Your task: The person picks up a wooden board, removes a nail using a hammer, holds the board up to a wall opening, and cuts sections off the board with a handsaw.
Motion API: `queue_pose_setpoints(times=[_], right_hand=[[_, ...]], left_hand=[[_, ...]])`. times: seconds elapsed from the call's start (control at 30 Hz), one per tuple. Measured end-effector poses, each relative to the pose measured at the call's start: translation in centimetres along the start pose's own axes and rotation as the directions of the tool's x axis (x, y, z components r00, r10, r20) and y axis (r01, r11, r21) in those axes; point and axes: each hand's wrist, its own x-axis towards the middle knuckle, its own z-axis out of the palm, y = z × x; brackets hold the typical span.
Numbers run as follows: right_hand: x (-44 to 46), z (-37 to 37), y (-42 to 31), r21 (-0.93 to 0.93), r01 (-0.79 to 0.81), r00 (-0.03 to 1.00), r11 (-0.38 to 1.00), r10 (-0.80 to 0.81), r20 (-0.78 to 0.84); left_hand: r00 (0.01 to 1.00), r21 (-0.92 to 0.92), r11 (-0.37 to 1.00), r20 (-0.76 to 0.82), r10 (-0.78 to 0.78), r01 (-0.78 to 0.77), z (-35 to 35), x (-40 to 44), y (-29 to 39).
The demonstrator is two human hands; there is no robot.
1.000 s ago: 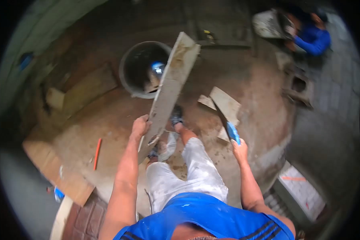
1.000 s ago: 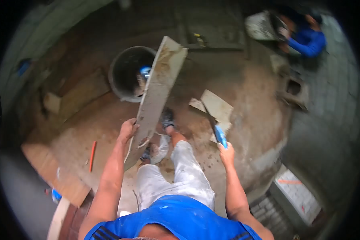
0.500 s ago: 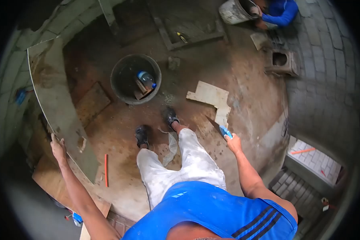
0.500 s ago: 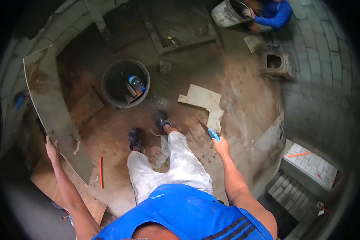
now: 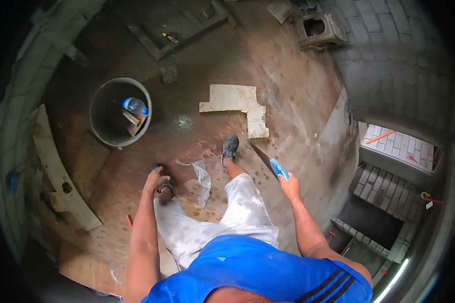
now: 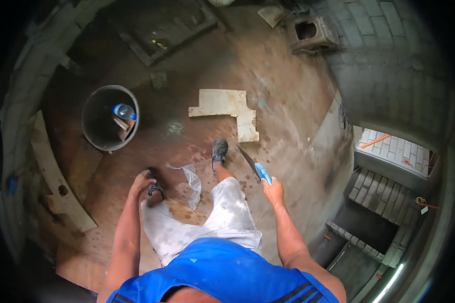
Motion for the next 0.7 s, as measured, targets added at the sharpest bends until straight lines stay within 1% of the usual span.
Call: queue_pose_setpoints(times=[0.03,0.1,0.17,0.23,0.27,0.3,0.33,0.37,0.4,0.43,0.47,0.53,0.57,0.63,0.67,0.7], right_hand=[[1.0,0.9,1.7,0.039,-0.035,0.999,0.999,0.035,0.012],[4.5,3.0,5.3,0.044,-0.062,0.997,0.997,0.06,0.046],[6.5,5.6,10.1,0.049,-0.11,0.99,0.993,0.105,0.094],[8.4,7.5,14.7,0.05,-0.108,0.989,0.993,0.103,0.104],[8.7,8.4,17.6,0.042,-0.138,0.984,0.99,0.132,0.119],[8.5,9.5,20.8,0.033,-0.227,0.956,0.973,0.217,0.197],[8.0,10.2,23.5,0.016,-0.317,0.914,0.948,0.301,0.272],[7.4,10.1,24.6,0.001,-0.35,0.899,0.937,0.335,0.282],[6.5,9.1,24.6,-0.005,-0.442,0.844,0.897,0.417,0.338],[5.9,8.6,24.8,-0.012,-0.527,0.78,0.85,0.489,0.39],[5.2,9.1,26.4,-0.021,-0.55,0.764,0.835,0.513,0.392],[2.9,10.1,29.8,-0.078,-0.699,0.596,0.711,0.638,0.488],[0.5,11.4,32.9,-0.075,-0.716,0.581,0.694,0.652,0.487],[-2.8,13.8,37.0,-0.165,-0.531,0.731,0.831,0.548,0.406],[-3.4,14.6,37.4,-0.155,-0.551,0.722,0.82,0.561,0.404],[-4.5,15.1,37.7,-0.137,-0.494,0.779,0.859,0.506,0.371]], left_hand=[[1.0,0.038,0.999,-0.016,0.018,-0.017,1.6,2.8,0.4],[0.994,0.151,0.988,-0.108,-0.02,0.036,3.9,8.9,2.5],[0.987,0.286,0.958,-0.156,0.047,0.0,5.3,15.3,4.5],[0.984,0.474,0.873,-0.175,-0.038,0.118,6.5,21.8,8.3],[0.964,0.515,0.852,-0.262,0.046,0.099,8.4,26.4,7.8],[0.932,0.551,0.831,-0.336,0.133,0.08,10.0,31.3,6.4],[0.905,0.594,0.803,-0.366,0.217,0.048,11.5,35.4,6.1],[0.92,0.654,0.755,-0.327,0.215,0.056,11.6,35.4,12.0],[0.899,0.681,0.732,-0.304,0.316,-0.028,12.2,38.4,12.7],[0.864,0.733,0.679,-0.311,0.395,-0.046,13.3,41.0,13.6],[0.843,0.769,0.635,-0.29,0.453,-0.077,14.5,42.9,14.5],[0.9,0.785,0.609,-0.178,0.397,-0.113,16.9,44.8,16.8],[0.901,0.789,0.599,-0.155,0.406,-0.134,18.4,45.7,17.2],[0.972,0.754,0.657,-0.171,0.162,0.023,20.1,46.2,18.2],[0.989,0.805,0.593,-0.089,0.121,0.0,21.0,46.5,17.7],[0.998,0.853,0.522,-0.01,0.066,-0.026,22.2,46.4,16.2]])
